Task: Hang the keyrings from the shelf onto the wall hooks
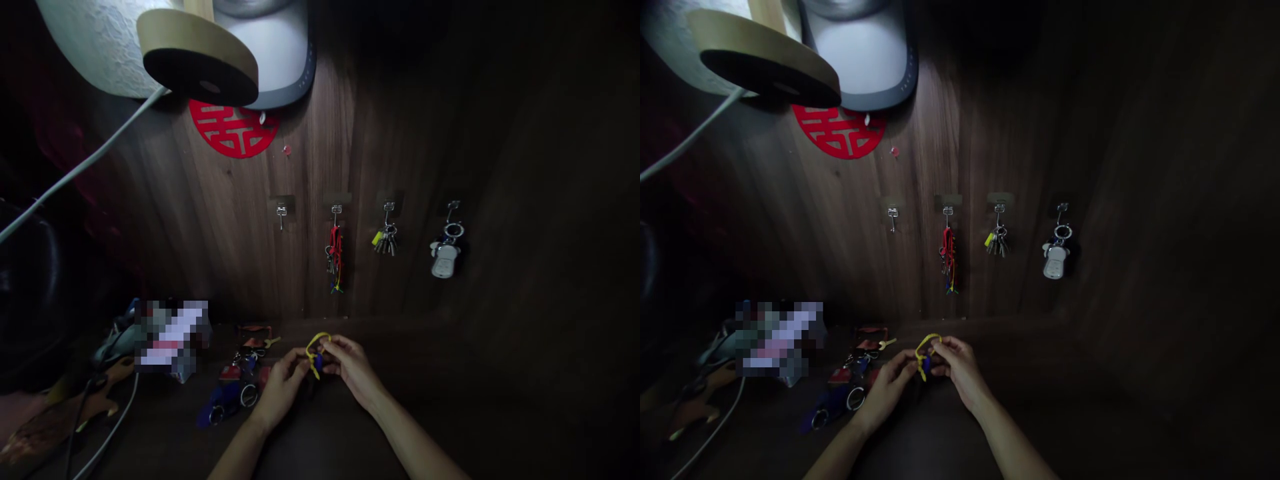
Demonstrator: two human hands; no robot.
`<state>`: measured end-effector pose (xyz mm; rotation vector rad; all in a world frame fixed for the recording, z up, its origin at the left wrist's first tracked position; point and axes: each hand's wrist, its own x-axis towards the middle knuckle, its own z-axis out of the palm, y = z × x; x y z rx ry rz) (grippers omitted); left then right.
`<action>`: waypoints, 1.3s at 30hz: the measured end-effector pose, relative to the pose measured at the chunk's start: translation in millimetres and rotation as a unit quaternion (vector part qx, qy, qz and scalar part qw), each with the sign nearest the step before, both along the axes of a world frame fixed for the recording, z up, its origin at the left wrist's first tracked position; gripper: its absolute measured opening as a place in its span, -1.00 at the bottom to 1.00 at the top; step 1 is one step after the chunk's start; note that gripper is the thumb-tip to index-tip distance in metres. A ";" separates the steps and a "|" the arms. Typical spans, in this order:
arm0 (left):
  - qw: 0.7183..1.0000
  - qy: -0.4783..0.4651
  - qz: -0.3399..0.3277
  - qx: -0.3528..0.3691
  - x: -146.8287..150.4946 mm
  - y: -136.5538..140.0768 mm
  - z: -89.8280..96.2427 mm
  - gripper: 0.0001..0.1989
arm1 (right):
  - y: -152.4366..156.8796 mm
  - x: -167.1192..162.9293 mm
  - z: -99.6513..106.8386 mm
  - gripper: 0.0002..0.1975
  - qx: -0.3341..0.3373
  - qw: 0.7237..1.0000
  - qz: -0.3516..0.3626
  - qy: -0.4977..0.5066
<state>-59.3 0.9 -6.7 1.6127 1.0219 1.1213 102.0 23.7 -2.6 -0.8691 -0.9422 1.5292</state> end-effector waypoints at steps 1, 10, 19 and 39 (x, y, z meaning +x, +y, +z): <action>1.000 -0.002 0.006 -0.001 -0.6 0.4 0.9 -0.70 | 1.1 0.6 -0.9 -0.74 0.004 1.000 -0.005 -0.006; 0.998 -0.009 0.023 -0.049 -5.7 -0.9 16.1 -0.59 | 1.6 7.3 7.3 -0.81 0.039 0.999 -0.020 -0.009; 0.994 -0.058 -0.065 -0.070 -8.3 -3.6 12.5 -0.50 | -9.9 -2.9 36.3 -0.78 0.072 0.996 -0.041 0.039; 0.991 -0.069 -0.083 -0.083 -4.9 -2.4 7.5 -0.50 | -4.8 -0.8 58.5 -0.80 0.292 0.931 -0.131 -0.178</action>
